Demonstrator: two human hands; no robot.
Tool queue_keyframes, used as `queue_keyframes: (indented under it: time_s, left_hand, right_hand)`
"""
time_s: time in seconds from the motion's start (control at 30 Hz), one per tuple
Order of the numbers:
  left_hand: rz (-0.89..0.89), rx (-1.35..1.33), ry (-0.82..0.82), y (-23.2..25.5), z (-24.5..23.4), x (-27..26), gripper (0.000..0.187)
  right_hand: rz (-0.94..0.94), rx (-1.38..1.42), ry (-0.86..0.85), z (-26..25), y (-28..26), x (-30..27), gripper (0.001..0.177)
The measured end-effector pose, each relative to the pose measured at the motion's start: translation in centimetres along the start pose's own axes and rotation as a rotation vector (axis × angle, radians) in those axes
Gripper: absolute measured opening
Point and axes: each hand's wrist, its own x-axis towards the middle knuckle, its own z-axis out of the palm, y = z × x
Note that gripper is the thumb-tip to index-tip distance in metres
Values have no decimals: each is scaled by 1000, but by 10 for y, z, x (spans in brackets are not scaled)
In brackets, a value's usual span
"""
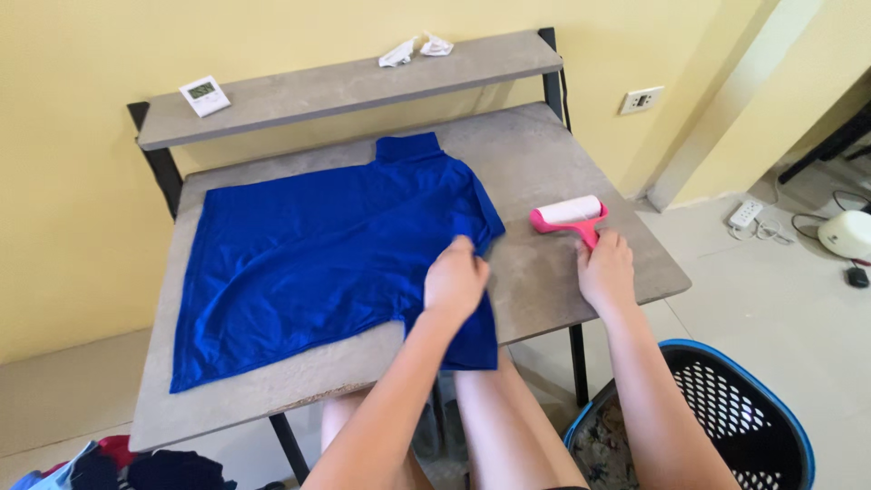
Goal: The person removes lint from several garments using a pink lint roller. They take a striped shirt, a blue polo, gray shorts, and a patterned shirt from a laundry basket, lay each on a table, roll the garment to remove lint, then set it aside.
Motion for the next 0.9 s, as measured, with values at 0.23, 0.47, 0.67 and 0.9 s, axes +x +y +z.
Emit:
queue_keyframes:
  time_s: [0.23,0.47,0.67,0.9]
  left_hand:
    - [-133,-778,198,-91,-95,-48,25]
    - [-368,-1578,229,-107,-216,-156,19]
    - [-451,-1521,599,-155,-306,-274,24]
    - [-324,-1384,475,-167,-401,-460,27]
  right_hand:
    - [-408,30,45,-33,-81,-23,77]
    - [-800,241,-270,-1,-160,-68,57]
    - [-672,624,-1016,13,-195,-131,18]
    - [-669,1034,-1880,-11,-240,-177,47]
